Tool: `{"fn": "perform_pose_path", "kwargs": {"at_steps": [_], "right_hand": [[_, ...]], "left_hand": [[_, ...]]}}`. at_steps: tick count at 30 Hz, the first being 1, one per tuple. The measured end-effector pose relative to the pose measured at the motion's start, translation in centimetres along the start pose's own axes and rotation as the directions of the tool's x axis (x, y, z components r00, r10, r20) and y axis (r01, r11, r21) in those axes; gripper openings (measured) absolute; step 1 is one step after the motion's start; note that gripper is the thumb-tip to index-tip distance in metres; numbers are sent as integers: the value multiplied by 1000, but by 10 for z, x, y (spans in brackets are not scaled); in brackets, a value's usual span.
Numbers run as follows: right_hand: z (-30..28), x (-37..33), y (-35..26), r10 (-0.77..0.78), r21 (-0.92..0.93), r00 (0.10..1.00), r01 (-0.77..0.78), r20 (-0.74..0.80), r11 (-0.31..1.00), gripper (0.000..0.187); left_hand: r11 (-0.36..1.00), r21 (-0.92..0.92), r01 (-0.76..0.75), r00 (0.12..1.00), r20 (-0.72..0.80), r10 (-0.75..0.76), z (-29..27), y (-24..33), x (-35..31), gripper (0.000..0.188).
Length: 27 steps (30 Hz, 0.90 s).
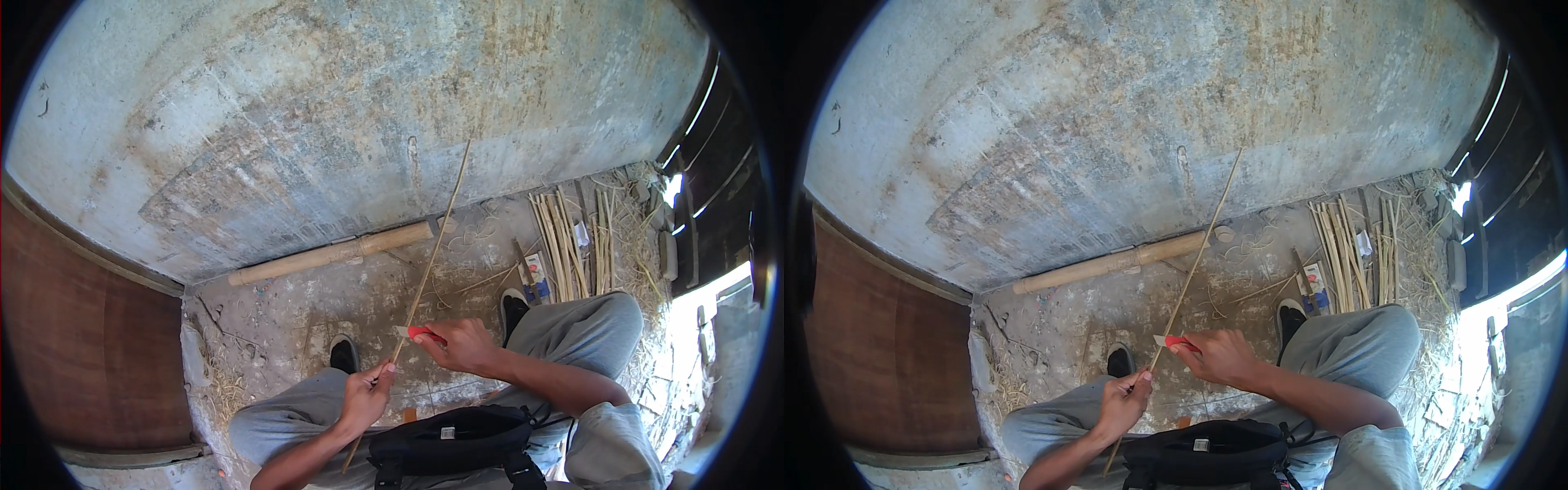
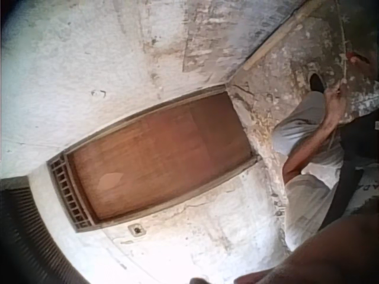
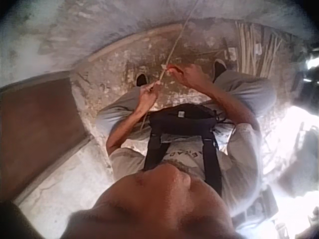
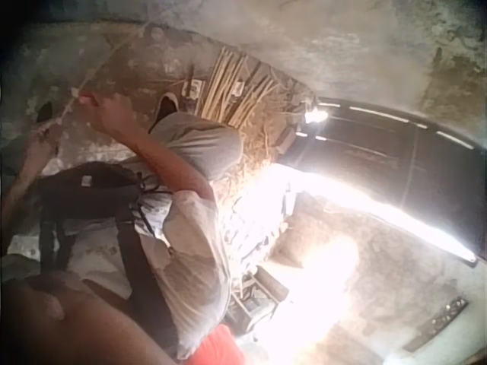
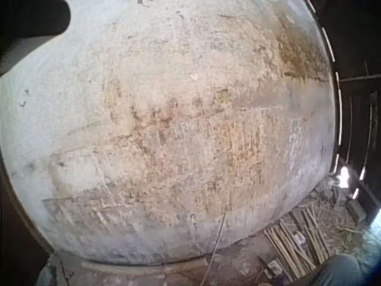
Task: The person shaves a thin strip of bamboo using a small red-handled blade held in their right hand, while holding the strip with their left hand.
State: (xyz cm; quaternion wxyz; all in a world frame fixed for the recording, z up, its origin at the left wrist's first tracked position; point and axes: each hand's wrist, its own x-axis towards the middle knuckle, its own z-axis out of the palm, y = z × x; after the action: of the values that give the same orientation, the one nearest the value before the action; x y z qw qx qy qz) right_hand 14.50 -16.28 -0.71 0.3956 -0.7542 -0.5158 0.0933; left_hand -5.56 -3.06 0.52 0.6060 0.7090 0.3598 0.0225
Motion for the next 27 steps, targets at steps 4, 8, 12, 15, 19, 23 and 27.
{"fn": "perform_pose_path", "kwargs": {"at_steps": [4,8,12,15,19,23,27], "right_hand": [[2,0,3,-11,-12,1000,11,-14,1000,33],[3,1,4,-14,-26,1000,14,-1,1000,33],[3,1,4,-16,-56,1000,16,5,998,33],[4,1,5,-20,-55,1000,19,-11,998,34],[5,2,4,-19,-59,1000,18,-12,998,34],[9,0,9,-14,-53,1000,13,-23,999,35],[8,0,9,-6,-59,1000,4,-26,998,34]], "left_hand": [[998,-62,-20,1000,-8,19,2,0,0,33],[999,-45,-7,1000,5,7,0,-2,0,33],[998,-55,12,1000,7,-11,0,0,0,33],[998,-62,33,999,-1,-33,1,2,0,32],[999,-39,-34,999,-17,34,0,-11,2,32],[998,-57,-8,1000,-8,8,2,0,1,32],[997,-46,-65,998,-12,64,2,-3,3,32]]}}
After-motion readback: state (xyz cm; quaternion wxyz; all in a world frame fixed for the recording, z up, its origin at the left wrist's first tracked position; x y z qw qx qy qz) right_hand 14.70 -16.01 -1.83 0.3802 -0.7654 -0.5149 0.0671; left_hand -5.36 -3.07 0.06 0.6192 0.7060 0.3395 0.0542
